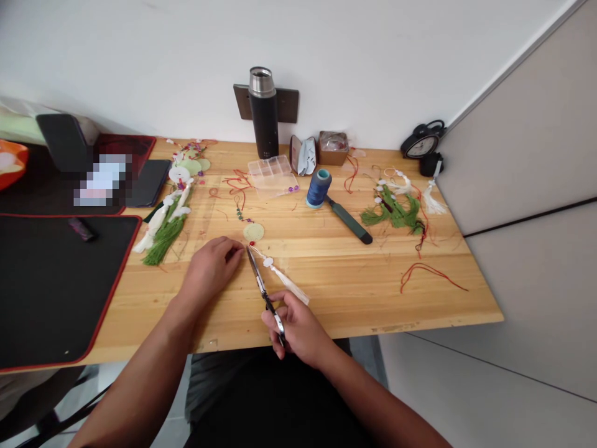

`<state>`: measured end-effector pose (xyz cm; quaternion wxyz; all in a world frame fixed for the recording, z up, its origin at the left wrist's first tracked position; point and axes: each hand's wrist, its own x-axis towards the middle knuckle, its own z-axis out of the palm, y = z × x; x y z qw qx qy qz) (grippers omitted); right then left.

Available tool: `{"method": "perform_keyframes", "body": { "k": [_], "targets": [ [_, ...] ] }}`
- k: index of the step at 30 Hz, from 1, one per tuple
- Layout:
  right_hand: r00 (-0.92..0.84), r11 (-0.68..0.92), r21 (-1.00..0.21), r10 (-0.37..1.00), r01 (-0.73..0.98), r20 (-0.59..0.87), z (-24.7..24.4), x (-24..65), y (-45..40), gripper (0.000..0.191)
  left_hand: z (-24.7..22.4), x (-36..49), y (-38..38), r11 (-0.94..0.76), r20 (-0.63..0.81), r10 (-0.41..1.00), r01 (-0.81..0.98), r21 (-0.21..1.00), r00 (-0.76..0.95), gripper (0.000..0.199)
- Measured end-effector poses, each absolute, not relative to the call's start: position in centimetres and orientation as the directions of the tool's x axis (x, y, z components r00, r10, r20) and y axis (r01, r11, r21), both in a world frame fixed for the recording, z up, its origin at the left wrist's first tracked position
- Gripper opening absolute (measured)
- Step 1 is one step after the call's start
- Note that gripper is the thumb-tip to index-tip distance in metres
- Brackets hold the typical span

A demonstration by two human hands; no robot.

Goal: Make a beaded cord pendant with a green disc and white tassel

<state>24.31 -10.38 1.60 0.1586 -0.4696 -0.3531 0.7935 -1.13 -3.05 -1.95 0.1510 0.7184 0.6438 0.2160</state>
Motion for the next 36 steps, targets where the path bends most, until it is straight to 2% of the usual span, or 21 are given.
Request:
{"method": "perform_keyframes", "body": {
  "k": [36],
  "targets": [
    [-0.470, -0.685, -0.724, 0.614, 0.081, -0.634, 0.70, 23.96, -10.79, 0.062, -1.75, -1.11, -3.14, -0.119, 0.090, 0.992, 0.874, 0.471, 0.087, 0.027]
  ]
}}
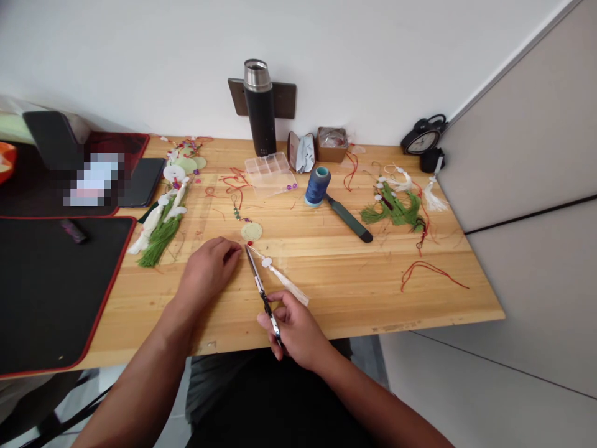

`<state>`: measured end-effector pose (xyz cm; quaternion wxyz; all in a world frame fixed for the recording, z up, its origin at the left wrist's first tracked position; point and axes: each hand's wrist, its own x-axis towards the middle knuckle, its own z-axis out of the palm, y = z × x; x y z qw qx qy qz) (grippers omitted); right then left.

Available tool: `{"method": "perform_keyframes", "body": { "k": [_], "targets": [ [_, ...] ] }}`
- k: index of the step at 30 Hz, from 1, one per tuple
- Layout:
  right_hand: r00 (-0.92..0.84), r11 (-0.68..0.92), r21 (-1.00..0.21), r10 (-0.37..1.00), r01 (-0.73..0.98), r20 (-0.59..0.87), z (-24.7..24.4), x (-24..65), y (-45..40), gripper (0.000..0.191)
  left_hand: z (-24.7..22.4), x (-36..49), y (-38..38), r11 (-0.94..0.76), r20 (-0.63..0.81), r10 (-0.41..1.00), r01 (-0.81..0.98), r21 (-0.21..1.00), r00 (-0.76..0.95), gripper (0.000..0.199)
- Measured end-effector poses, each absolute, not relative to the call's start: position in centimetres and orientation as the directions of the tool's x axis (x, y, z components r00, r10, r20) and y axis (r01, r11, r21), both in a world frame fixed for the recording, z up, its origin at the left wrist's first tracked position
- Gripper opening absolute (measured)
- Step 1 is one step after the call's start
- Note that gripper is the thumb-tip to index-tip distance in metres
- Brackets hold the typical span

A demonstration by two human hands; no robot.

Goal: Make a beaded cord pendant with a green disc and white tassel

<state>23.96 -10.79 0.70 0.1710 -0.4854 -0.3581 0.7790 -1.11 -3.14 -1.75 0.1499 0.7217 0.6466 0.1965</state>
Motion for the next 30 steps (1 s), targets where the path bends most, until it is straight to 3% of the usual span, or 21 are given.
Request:
{"method": "perform_keyframes", "body": {
  "k": [30],
  "targets": [
    [-0.438, -0.687, -0.717, 0.611, 0.121, -0.659, 0.43, 23.66, -11.03, 0.073, -2.22, -1.15, -3.27, -0.169, 0.144, 0.983, 0.883, 0.439, 0.116, 0.021]
  ]
}}
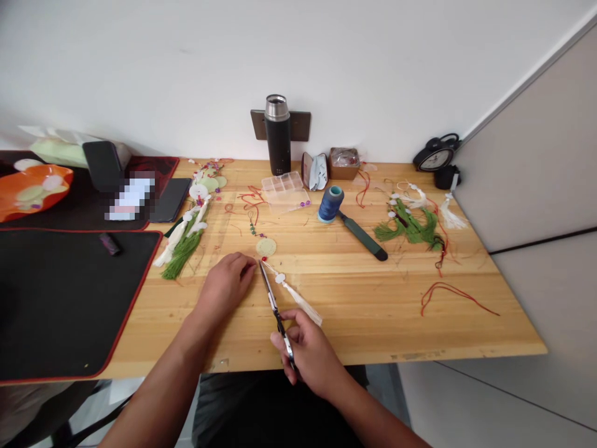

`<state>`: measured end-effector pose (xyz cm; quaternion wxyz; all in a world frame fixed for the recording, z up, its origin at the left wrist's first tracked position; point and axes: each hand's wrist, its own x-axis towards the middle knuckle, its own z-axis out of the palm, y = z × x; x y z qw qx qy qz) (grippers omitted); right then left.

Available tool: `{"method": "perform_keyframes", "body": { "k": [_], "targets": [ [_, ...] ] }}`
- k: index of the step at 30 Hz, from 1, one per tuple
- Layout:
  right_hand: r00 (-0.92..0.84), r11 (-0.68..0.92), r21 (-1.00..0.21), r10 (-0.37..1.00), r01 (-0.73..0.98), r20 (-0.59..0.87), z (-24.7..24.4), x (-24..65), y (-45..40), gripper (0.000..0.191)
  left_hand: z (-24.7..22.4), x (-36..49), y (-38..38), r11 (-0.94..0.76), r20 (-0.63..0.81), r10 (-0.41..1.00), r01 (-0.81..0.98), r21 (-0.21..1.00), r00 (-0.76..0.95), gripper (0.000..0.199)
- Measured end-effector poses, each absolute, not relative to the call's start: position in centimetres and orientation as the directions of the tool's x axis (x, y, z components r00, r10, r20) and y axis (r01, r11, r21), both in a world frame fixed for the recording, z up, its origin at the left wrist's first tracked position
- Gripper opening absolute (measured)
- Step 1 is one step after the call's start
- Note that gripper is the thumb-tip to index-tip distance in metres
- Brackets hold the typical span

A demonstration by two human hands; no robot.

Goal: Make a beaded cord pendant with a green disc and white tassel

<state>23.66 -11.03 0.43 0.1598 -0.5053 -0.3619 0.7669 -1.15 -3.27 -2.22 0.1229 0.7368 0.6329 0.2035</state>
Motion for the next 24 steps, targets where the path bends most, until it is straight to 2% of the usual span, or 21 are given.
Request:
{"method": "perform_keyframes", "body": {
  "k": [10, 24],
  "targets": [
    [-0.437, -0.687, -0.716, 0.611, 0.122, -0.661, 0.60, 23.60, -10.96, 0.074, -2.22, -1.08, -3.22, -0.163, 0.138, 0.984, 0.881, 0.445, 0.112, 0.022],
    [-0.442, -0.692, -0.713, 0.609, 0.110, -0.659, 1.09, 23.51, -10.72, 0.068, -2.59, -1.29, -3.15, -0.168, 0.155, 0.982, 0.873, 0.458, 0.107, 0.022]
  ]
}}
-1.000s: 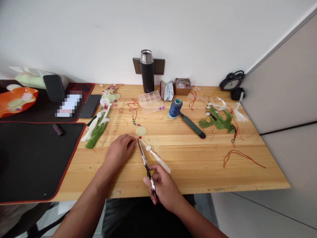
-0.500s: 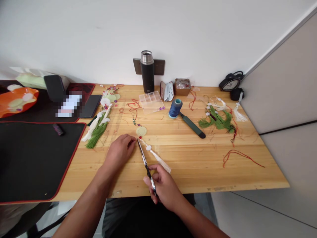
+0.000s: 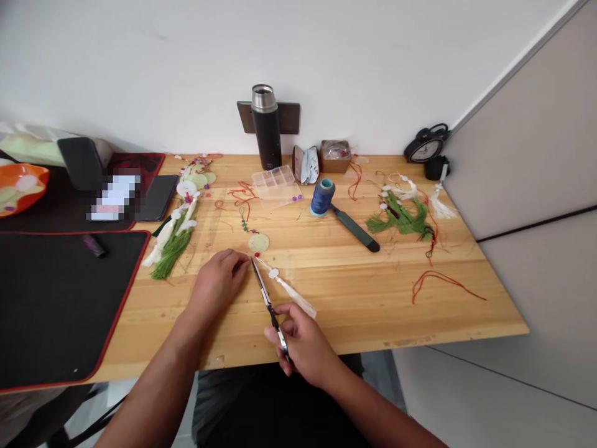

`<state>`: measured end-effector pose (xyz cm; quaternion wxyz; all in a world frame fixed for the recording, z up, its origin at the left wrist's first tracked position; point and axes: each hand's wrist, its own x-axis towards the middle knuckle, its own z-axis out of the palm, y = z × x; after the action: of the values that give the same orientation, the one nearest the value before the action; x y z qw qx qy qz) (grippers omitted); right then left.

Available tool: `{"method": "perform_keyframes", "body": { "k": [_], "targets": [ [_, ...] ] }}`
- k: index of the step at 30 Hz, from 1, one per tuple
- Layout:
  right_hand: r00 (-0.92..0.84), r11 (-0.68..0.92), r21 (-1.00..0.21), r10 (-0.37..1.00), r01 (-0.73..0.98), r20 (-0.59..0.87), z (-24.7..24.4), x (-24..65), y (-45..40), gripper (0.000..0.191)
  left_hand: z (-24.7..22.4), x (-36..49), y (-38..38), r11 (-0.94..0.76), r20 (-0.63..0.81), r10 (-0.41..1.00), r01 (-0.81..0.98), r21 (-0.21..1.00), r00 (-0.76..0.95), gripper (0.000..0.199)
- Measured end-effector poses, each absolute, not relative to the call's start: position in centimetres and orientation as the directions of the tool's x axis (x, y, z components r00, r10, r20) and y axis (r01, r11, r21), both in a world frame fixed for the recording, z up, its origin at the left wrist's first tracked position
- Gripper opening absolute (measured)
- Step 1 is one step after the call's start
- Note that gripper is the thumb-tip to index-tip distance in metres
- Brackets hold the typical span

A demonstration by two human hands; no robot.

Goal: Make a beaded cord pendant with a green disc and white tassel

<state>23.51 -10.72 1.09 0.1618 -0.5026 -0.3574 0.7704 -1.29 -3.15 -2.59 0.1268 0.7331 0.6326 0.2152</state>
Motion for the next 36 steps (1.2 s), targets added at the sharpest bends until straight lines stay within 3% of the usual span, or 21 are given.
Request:
{"method": "perform_keyframes", "body": {
  "k": [14, 36],
  "targets": [
    [-0.458, -0.700, -0.707, 0.600, 0.097, -0.656, 0.92, 23.65, -10.71, 0.058, -2.50, -1.36, -3.18, -0.158, 0.139, 0.985, 0.879, 0.450, 0.106, 0.024],
    [-0.448, -0.678, -0.729, 0.625, 0.094, -0.639, 0.80, 23.61, -10.79, 0.062, -2.37, -1.43, -3.13, -0.166, 0.133, 0.984, 0.881, 0.444, 0.118, 0.024]
  ]
}}
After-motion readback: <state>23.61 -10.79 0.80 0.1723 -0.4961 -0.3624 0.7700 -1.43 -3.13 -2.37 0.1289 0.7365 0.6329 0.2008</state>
